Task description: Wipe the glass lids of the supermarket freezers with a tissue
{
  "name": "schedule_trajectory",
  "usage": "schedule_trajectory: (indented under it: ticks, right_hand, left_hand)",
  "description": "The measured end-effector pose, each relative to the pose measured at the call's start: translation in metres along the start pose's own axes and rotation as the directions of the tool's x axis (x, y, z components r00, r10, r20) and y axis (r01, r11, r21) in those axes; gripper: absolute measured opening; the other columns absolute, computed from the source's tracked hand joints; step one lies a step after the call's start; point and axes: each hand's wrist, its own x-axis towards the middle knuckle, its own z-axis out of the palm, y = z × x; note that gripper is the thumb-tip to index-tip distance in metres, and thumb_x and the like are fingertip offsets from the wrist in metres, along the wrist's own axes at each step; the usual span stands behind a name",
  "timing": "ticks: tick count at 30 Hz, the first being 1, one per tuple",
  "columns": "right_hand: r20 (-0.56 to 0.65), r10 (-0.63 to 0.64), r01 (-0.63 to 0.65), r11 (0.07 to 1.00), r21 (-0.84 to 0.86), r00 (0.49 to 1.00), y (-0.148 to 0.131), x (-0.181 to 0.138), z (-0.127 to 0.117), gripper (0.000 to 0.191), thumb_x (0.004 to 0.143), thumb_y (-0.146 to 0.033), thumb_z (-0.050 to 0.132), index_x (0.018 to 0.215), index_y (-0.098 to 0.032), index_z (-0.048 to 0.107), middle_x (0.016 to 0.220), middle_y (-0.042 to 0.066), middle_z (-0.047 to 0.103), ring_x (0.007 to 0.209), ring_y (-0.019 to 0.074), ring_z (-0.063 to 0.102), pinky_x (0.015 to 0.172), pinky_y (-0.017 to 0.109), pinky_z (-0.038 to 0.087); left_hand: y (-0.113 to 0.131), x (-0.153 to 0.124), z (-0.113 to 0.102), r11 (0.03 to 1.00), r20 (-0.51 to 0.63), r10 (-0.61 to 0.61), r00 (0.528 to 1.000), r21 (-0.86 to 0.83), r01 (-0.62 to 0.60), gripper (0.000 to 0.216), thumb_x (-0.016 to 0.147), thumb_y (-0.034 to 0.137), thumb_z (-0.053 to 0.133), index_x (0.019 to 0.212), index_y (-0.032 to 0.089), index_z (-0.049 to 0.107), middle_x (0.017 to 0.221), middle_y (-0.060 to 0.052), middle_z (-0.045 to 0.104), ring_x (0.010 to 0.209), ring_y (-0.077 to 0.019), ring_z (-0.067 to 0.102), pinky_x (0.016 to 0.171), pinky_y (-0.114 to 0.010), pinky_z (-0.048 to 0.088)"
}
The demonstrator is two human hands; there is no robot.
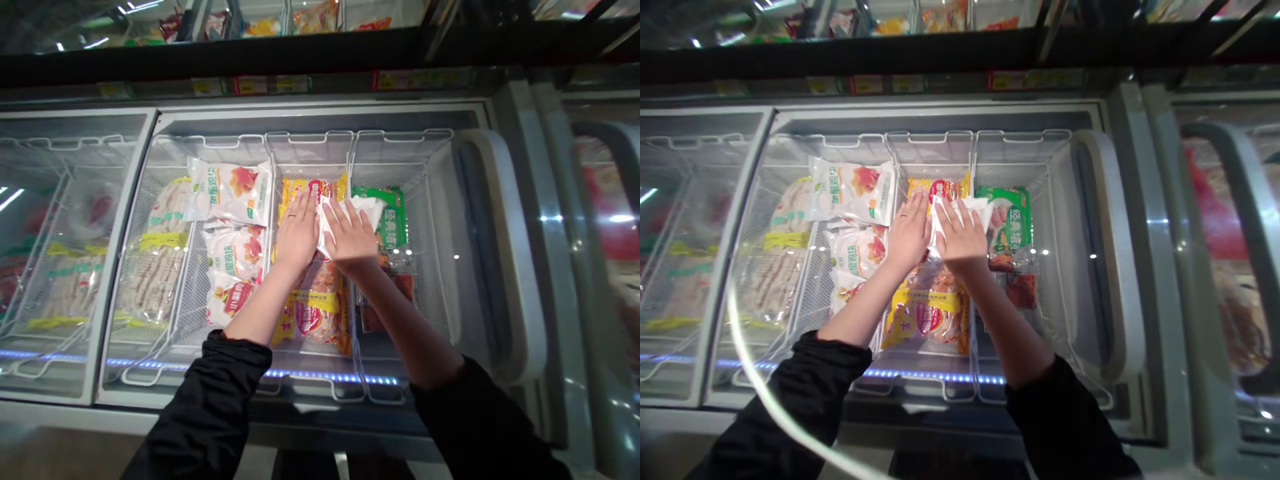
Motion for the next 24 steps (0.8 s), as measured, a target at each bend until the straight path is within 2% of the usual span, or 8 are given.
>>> schedule_trajectory:
  ticks: [2, 5, 9, 13, 15, 17, 21, 24]
  right_hand:
    - [0.050, -0.057, 0.056, 0.998, 0.012, 0.997, 0.015, 0.022, -0.010, 0.067, 0.111, -0.037, 0.038, 0.176, -0.025, 0.028, 0.181, 0.003, 0.032, 0.168, 0.0354, 0.027, 0.136, 0.063, 0.025]
    - [0.034, 0.067, -0.067, 0.998, 0.015, 0.997, 0.047, 0.036, -0.022, 0.069, 0.110, -0.035, 0.038, 0.176, -0.019, 0.025, 0.180, 0.009, 0.033, 0.167, 0.0401, 0.028, 0.134, 0.069, 0.025]
    - [-0.019, 0.172, -0.172, 0.985, -0.001, 0.985, 0.038, -0.016, -0.021, 0.073, 0.109, -0.032, 0.039, 0.178, -0.019, 0.018, 0.180, 0.013, 0.031, 0.166, 0.0434, 0.028, 0.132, 0.073, 0.027]
    - [0.081, -0.066, 0.064, 0.998, 0.027, 0.995, 0.003, -0.054, -0.016, 0.071, 0.109, -0.032, 0.042, 0.177, -0.028, 0.023, 0.180, 0.003, 0.032, 0.167, 0.0353, 0.030, 0.135, 0.064, 0.029]
    - [0.138, -0.227, 0.219, 0.973, 0.073, 0.964, 0.005, -0.044, -0.019, 0.068, 0.110, -0.037, 0.043, 0.175, -0.031, 0.028, 0.180, -0.001, 0.033, 0.167, 0.0314, 0.030, 0.137, 0.059, 0.027]
    - [0.148, -0.286, 0.273, 0.957, 0.100, 0.947, 0.020, -0.027, -0.025, 0.067, 0.109, -0.040, 0.044, 0.174, -0.031, 0.031, 0.180, -0.003, 0.034, 0.168, 0.0303, 0.029, 0.138, 0.057, 0.025]
    - [0.040, -0.027, 0.024, 0.997, 0.080, 0.999, 0.040, -0.025, -0.028, 0.067, 0.109, -0.037, 0.040, 0.174, -0.021, 0.032, 0.181, 0.007, 0.032, 0.167, 0.0367, 0.027, 0.136, 0.064, 0.023]
    - [0.008, 0.042, -0.042, 0.996, 0.083, 0.999, 0.019, -0.058, -0.020, 0.066, 0.110, -0.035, 0.036, 0.174, -0.021, 0.033, 0.180, 0.007, 0.032, 0.167, 0.0374, 0.027, 0.135, 0.067, 0.023]
  left_hand:
    - [0.003, -0.011, 0.002, 1.000, -0.015, -0.018, 1.000, 0.007, 0.019, 0.061, 0.111, 0.024, 0.034, 0.172, 0.017, 0.035, 0.179, -0.008, 0.034, 0.168, -0.0209, 0.028, 0.139, -0.044, 0.026]
    - [0.004, -0.020, 0.001, 0.999, -0.028, -0.036, 0.999, 0.004, 0.036, 0.061, 0.111, 0.024, 0.034, 0.172, 0.021, 0.035, 0.178, -0.005, 0.037, 0.167, -0.0206, 0.031, 0.138, -0.047, 0.031]
    - [0.003, -0.021, 0.000, 0.999, -0.036, -0.053, 0.998, 0.000, 0.053, 0.062, 0.109, 0.021, 0.034, 0.171, 0.023, 0.037, 0.177, -0.003, 0.038, 0.166, -0.0198, 0.033, 0.138, -0.046, 0.031]
    - [0.002, -0.020, 0.001, 0.999, -0.039, -0.034, 0.999, 0.018, 0.034, 0.062, 0.108, 0.020, 0.034, 0.170, 0.018, 0.039, 0.177, -0.006, 0.039, 0.167, -0.0194, 0.031, 0.138, -0.045, 0.029]
    - [0.000, -0.019, 0.001, 0.999, -0.034, -0.017, 0.999, 0.031, 0.018, 0.061, 0.108, 0.021, 0.034, 0.170, 0.016, 0.039, 0.177, -0.007, 0.039, 0.167, -0.0194, 0.031, 0.138, -0.045, 0.029]
    - [-0.001, -0.019, 0.001, 0.999, -0.033, -0.006, 0.999, 0.043, 0.007, 0.062, 0.108, 0.021, 0.034, 0.170, 0.015, 0.038, 0.177, -0.008, 0.038, 0.167, -0.0190, 0.030, 0.138, -0.045, 0.028]
    - [-0.001, -0.019, 0.000, 0.998, -0.018, -0.011, 1.000, 0.062, 0.012, 0.063, 0.107, 0.019, 0.035, 0.170, 0.015, 0.037, 0.178, -0.007, 0.035, 0.168, -0.0189, 0.029, 0.138, -0.044, 0.026]
    - [0.000, -0.019, 0.000, 0.997, -0.010, -0.015, 1.000, 0.073, 0.016, 0.064, 0.107, 0.019, 0.035, 0.171, 0.016, 0.035, 0.179, -0.006, 0.033, 0.168, -0.0189, 0.027, 0.138, -0.045, 0.026]
